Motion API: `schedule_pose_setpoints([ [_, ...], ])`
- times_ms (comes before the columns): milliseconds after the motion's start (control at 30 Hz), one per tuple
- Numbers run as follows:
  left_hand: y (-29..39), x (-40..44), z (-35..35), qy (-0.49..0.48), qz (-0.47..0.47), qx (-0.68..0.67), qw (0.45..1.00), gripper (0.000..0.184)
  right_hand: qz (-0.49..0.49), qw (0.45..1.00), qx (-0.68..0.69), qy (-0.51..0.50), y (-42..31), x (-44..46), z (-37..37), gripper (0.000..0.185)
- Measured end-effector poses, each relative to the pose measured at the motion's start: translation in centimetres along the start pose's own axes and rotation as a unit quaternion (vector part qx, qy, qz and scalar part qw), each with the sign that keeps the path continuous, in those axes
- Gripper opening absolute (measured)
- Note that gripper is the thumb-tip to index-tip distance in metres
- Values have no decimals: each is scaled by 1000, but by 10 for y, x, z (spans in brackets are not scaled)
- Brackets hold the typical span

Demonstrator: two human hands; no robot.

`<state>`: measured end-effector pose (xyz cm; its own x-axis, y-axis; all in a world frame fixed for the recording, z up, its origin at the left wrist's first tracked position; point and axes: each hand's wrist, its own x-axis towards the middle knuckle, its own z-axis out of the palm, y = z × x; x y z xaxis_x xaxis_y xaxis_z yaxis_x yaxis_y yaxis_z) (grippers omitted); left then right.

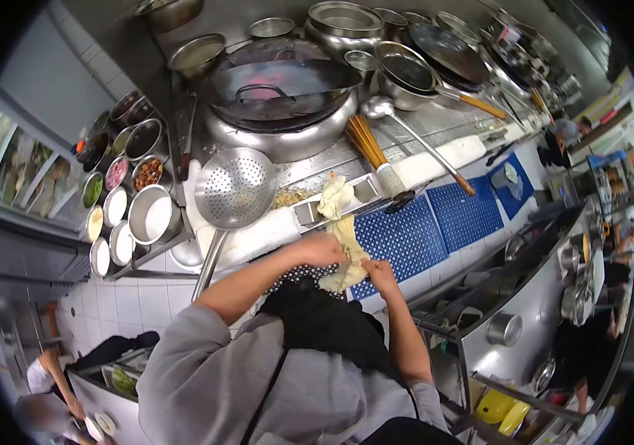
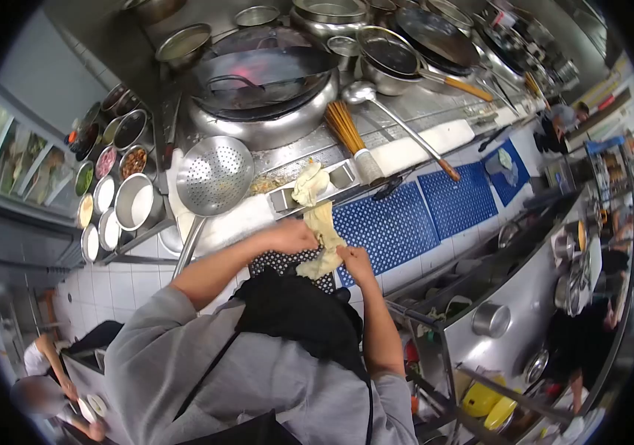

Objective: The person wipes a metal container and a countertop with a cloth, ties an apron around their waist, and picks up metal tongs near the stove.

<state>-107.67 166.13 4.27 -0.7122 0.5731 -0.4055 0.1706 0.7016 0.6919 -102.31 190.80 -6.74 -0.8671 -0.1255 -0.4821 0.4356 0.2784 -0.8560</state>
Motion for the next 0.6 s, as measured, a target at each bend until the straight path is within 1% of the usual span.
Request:
schedule_pose_setpoints([
  [33, 7, -13, -24, 74, 14, 23, 997, 27, 6, 998, -60, -19, 3, 0, -5, 31],
  [67, 10, -23, -46, 216, 74, 17, 973, 22, 12, 992, -119, -38, 5, -1, -10, 31],
  [100, 22, -35, -73, 321, 54, -19, 945, 18, 17, 983, -177, -55, 11, -3, -16, 31],
  [133, 31, -47, -104, 406, 76, -13, 911, 11, 6, 989, -137, -59, 46, 10, -18, 25],
  [167, 33, -52, -128, 504, 121, -24, 855, 8, 15, 990, -116, -75, 39, 9, -20, 22],
  [200, 50, -65, -151, 586, 100, -3, 804, 10, 25, 991, -96, -91, 34, 6, -21, 19],
  [233, 47, -70, -176, 651, 135, 98, 740, 18, 35, 991, -77, -106, 26, 2, -21, 16],
  [267, 43, -75, -197, 698, 127, 179, 682, 27, 9, 992, -71, -106, 25, 3, -21, 15],
  [300, 38, -79, -213, 726, 86, 232, 641, 36, -17, 990, -88, -107, 27, 5, -24, 14],
  [333, 37, -83, -224, 720, 46, 261, 642, 44, -41, 988, -103, -107, 29, 6, -26, 12],
  [367, 26, -83, -232, 696, -24, 284, 659, 54, -66, 985, -119, -105, 36, 10, -29, 11],
  [400, 19, -83, -238, 686, -56, 281, 669, 58, -76, 987, -79, -121, 46, 15, -31, 8],
  [433, 14, -82, -239, 675, -89, 277, 678, 62, -59, 988, -78, -118, 47, 11, -36, 8],
  [500, 9, -80, -241, 657, -97, 278, 695, 66, -32, 990, -75, -113, 43, 9, -41, 13],
  [533, 7, -80, -241, 648, -102, 279, 702, 67, -32, 991, -86, -101, 54, 13, -41, 17],
  [600, 4, -75, -238, 645, -90, 269, 710, 64, -9, 986, -104, -131, 74, 22, -46, 24],
])
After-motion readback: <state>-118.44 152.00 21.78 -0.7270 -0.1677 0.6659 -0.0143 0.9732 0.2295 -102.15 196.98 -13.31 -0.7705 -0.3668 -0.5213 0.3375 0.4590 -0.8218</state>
